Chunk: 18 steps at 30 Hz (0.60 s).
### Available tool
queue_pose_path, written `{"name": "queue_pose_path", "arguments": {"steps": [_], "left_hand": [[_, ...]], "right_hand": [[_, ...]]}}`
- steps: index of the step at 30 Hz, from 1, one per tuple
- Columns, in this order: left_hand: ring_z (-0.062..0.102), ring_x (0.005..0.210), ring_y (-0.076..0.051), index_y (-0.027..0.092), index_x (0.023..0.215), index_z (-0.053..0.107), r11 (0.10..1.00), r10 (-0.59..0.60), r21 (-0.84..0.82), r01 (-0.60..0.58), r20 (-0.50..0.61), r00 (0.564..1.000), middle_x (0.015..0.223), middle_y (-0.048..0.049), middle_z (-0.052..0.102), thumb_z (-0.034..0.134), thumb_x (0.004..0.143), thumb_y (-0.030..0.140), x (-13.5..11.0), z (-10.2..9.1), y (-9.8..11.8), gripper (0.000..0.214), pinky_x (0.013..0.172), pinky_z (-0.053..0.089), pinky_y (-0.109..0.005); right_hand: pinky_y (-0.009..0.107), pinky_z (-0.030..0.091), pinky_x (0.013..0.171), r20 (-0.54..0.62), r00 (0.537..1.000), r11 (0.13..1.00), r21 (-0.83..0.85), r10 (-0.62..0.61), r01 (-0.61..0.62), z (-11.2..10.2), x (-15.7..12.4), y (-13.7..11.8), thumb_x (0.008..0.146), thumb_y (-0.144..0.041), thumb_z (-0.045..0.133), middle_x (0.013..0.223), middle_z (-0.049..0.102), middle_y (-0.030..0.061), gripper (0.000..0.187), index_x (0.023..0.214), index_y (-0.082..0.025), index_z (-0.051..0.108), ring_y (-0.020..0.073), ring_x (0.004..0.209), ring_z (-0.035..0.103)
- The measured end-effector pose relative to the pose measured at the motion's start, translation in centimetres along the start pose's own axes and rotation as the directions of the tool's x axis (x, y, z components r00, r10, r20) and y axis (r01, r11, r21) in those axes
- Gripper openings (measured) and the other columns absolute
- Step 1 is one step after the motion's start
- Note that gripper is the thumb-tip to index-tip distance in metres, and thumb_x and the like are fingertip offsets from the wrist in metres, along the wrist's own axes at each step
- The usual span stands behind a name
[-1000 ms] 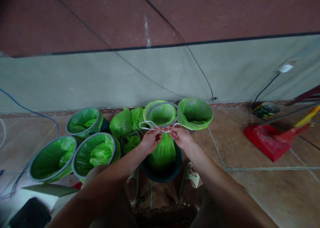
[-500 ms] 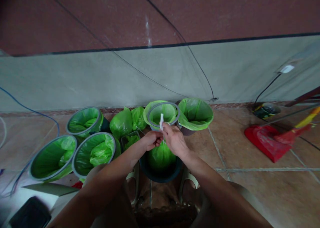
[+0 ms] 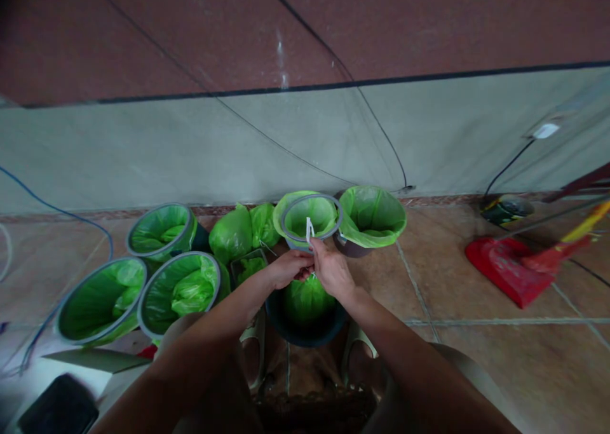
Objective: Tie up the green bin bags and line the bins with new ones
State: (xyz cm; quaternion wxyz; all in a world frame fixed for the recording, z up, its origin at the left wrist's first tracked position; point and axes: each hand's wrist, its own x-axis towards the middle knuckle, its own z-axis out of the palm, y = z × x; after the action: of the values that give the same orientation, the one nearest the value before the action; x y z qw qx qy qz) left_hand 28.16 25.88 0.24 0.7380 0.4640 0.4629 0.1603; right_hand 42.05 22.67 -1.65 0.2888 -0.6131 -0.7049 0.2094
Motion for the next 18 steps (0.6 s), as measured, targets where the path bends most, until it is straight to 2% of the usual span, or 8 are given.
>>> {"name": "queue_pose_path", "arguments": {"steps": [4,9,12,13,15,17,18], "left_hand": [[0.047,0.045,-0.006,0.015,0.062,0.054,1.0,0.011,0.018,-0.009,-0.094,0.996,0.053,0.0032,0.051,0.054,0.077,0.02,0.4,0.8,-0.4,0.015,0.046,0.035,-0.017],[0.051,0.047,-0.007,0.016,0.062,0.055,0.999,0.039,0.039,-0.035,-0.097,0.995,0.055,0.0028,0.053,0.049,0.073,0.012,0.6,1.0,-0.7,0.013,0.047,0.037,-0.018],[0.053,0.05,-0.009,0.015,0.066,0.06,0.967,0.128,0.24,-0.092,-0.139,0.982,0.054,0.0033,0.054,0.05,0.07,0.007,0.8,0.5,-0.8,0.013,0.052,0.041,-0.02],[0.054,0.053,-0.01,0.015,0.068,0.062,0.925,0.202,0.354,-0.135,-0.161,0.966,0.056,0.0028,0.056,0.051,0.07,0.007,0.8,0.3,-0.8,0.014,0.055,0.043,-0.021],[0.057,0.06,-0.013,0.016,0.072,0.065,0.787,0.371,0.579,-0.212,-0.17,0.913,0.061,0.001,0.061,0.052,0.071,0.008,0.8,0.2,-1.1,0.016,0.062,0.045,-0.024],[0.059,0.066,-0.015,0.017,0.076,0.067,0.652,0.486,0.717,-0.247,-0.144,0.862,0.069,-0.0009,0.065,0.053,0.073,0.01,0.6,0.3,-1.4,0.016,0.067,0.046,-0.026],[0.06,0.068,-0.016,0.018,0.079,0.068,0.613,0.514,0.749,-0.25,-0.138,0.847,0.072,-0.0017,0.067,0.054,0.074,0.011,0.5,0.4,-1.5,0.016,0.068,0.045,-0.026]], "right_hand": [[0.029,0.044,0.068,0.002,1.0,0.995,-0.102,0.008,-0.008,-0.1,0.3,0.0,0.095,-0.025,0.037,0.086,0.071,0.007,0.034,0.118,-0.025,0.062,0.0211,0.074,0.064],[0.029,0.043,0.065,-0.044,0.997,0.987,-0.15,0.056,-0.062,-0.1,0.4,0.1,0.092,-0.027,0.045,0.084,0.073,0.0054,0.033,0.118,-0.029,0.066,0.0205,0.07,0.063],[0.03,0.046,0.07,-0.079,0.995,0.987,-0.148,0.053,-0.065,-0.4,0.5,0.2,0.09,-0.024,0.048,0.092,0.074,0.006,0.034,0.117,-0.028,0.067,0.0216,0.078,0.065],[0.03,0.046,0.071,-0.078,0.995,0.989,-0.125,0.064,-0.073,-0.5,0.5,0.2,0.089,-0.024,0.048,0.092,0.074,0.0059,0.034,0.117,-0.027,0.067,0.022,0.079,0.066],[0.031,0.047,0.071,-0.058,0.993,0.994,-0.038,0.101,-0.104,-0.6,0.7,0.2,0.088,-0.024,0.049,0.091,0.075,0.0054,0.035,0.117,-0.026,0.067,0.0223,0.077,0.067],[0.032,0.048,0.073,-0.039,0.99,0.986,0.097,0.139,-0.135,-0.5,0.9,0.3,0.086,-0.023,0.049,0.089,0.075,0.0052,0.035,0.115,-0.024,0.068,0.022,0.076,0.067],[0.032,0.048,0.074,-0.034,0.987,0.973,0.174,0.158,-0.15,-0.4,1.0,0.5,0.085,-0.022,0.049,0.088,0.075,0.0051,0.034,0.114,-0.022,0.068,0.0216,0.077,0.067]]}}
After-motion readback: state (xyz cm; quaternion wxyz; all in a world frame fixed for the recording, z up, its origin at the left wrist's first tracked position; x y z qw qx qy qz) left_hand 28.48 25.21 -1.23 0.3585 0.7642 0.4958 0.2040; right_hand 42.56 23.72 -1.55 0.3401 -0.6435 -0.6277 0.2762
